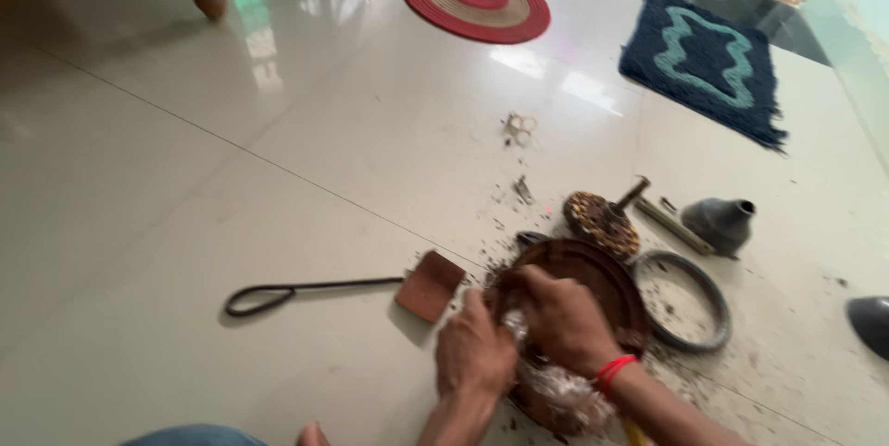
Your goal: The person sits on the floor scraping rust and dirt from a disassembled metal appliance part, using a small abrasive pad by hand. They rotate the part to work different areas, lift the cover to scrape its underside, and set pieces back on the floor as they clean them.
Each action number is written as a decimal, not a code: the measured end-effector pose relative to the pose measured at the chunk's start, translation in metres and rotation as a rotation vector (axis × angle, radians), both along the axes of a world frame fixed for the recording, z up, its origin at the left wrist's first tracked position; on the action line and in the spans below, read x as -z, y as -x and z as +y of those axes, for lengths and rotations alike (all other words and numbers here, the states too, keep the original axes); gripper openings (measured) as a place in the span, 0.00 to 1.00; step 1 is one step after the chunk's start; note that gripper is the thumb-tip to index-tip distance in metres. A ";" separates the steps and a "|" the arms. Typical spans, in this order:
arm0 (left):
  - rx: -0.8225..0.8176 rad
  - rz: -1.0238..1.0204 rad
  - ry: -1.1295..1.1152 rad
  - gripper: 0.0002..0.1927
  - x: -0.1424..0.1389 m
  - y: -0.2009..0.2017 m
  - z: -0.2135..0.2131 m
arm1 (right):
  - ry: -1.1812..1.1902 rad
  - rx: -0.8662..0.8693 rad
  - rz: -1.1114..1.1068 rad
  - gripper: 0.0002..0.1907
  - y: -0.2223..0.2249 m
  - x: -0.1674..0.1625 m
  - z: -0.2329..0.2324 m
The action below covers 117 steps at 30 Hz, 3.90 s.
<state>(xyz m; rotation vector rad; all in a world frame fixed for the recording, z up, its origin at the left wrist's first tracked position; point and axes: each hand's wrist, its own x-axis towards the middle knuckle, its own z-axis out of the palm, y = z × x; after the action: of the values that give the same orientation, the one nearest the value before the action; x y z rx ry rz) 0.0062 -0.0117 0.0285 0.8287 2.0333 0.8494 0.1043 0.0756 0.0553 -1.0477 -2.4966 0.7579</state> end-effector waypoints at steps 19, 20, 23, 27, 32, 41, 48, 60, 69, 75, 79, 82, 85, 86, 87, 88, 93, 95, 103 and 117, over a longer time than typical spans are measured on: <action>-0.007 0.005 0.005 0.15 -0.006 0.002 -0.002 | -0.094 0.037 -0.235 0.08 0.004 -0.007 0.000; -0.025 0.023 -0.022 0.15 -0.007 0.001 -0.002 | -0.036 0.064 -0.215 0.09 0.005 -0.008 -0.001; -0.063 0.060 -0.027 0.14 -0.009 -0.001 -0.003 | -0.127 0.042 -0.104 0.10 0.003 -0.009 -0.008; -0.148 0.101 -0.065 0.15 -0.009 0.001 -0.006 | 0.054 0.062 0.028 0.14 -0.010 -0.005 -0.017; 0.026 0.152 0.147 0.23 -0.001 0.016 -0.003 | -0.056 0.290 -0.248 0.11 -0.041 0.003 0.000; -0.050 -0.062 -0.112 0.42 0.017 0.025 0.009 | -0.210 0.224 -0.264 0.14 -0.045 0.029 0.033; 0.181 0.108 0.079 0.40 -0.006 0.027 0.003 | -0.235 0.112 -0.209 0.14 -0.030 0.025 0.016; 0.204 0.118 0.321 0.26 -0.013 0.008 -0.004 | -0.185 -0.277 -0.100 0.11 -0.029 0.001 -0.009; 0.109 0.103 0.236 0.27 0.022 -0.003 0.005 | -0.147 -0.268 -0.219 0.11 -0.029 0.019 0.015; -0.025 0.063 0.048 0.18 0.036 -0.003 0.013 | -0.103 -0.068 -0.335 0.13 -0.028 0.024 0.025; -0.024 0.043 0.017 0.19 0.036 0.000 0.012 | -0.192 -0.214 -0.082 0.11 -0.025 0.018 0.022; -0.050 0.045 -0.087 0.16 0.034 -0.001 0.009 | -0.180 -0.078 -0.185 0.10 -0.022 0.008 0.025; -0.043 -0.020 -0.087 0.18 0.033 0.000 0.007 | -0.096 -0.102 -0.259 0.10 -0.017 0.009 0.021; -0.031 -0.008 -0.043 0.20 0.033 0.001 0.007 | -0.110 -0.113 -0.214 0.10 -0.015 0.010 0.018; -0.020 0.008 0.004 0.22 0.033 0.000 0.007 | -0.121 -0.125 -0.164 0.09 -0.013 0.012 0.017; -0.039 0.047 -0.052 0.19 0.033 -0.001 0.007 | -0.113 -0.053 -0.198 0.09 -0.012 0.013 0.016; -0.096 -0.032 -0.166 0.18 0.031 -0.003 0.007 | -0.101 -0.018 -0.234 0.11 -0.009 0.011 0.016; -0.045 0.061 -0.112 0.18 0.029 -0.002 0.006 | -0.178 -0.150 -0.082 0.08 -0.011 0.008 0.017; -0.047 0.017 -0.127 0.17 0.021 -0.001 0.005 | -0.082 -0.111 -0.041 0.08 -0.012 0.009 0.014; 0.015 0.177 -0.120 0.16 0.019 0.003 0.000 | -0.311 0.066 -0.182 0.07 -0.023 0.017 0.020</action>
<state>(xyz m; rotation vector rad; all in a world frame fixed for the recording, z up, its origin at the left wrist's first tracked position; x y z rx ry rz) 0.0031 -0.0120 0.0100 1.0163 2.1423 0.9244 0.1273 0.0953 0.0380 -1.1192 -2.6037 0.2506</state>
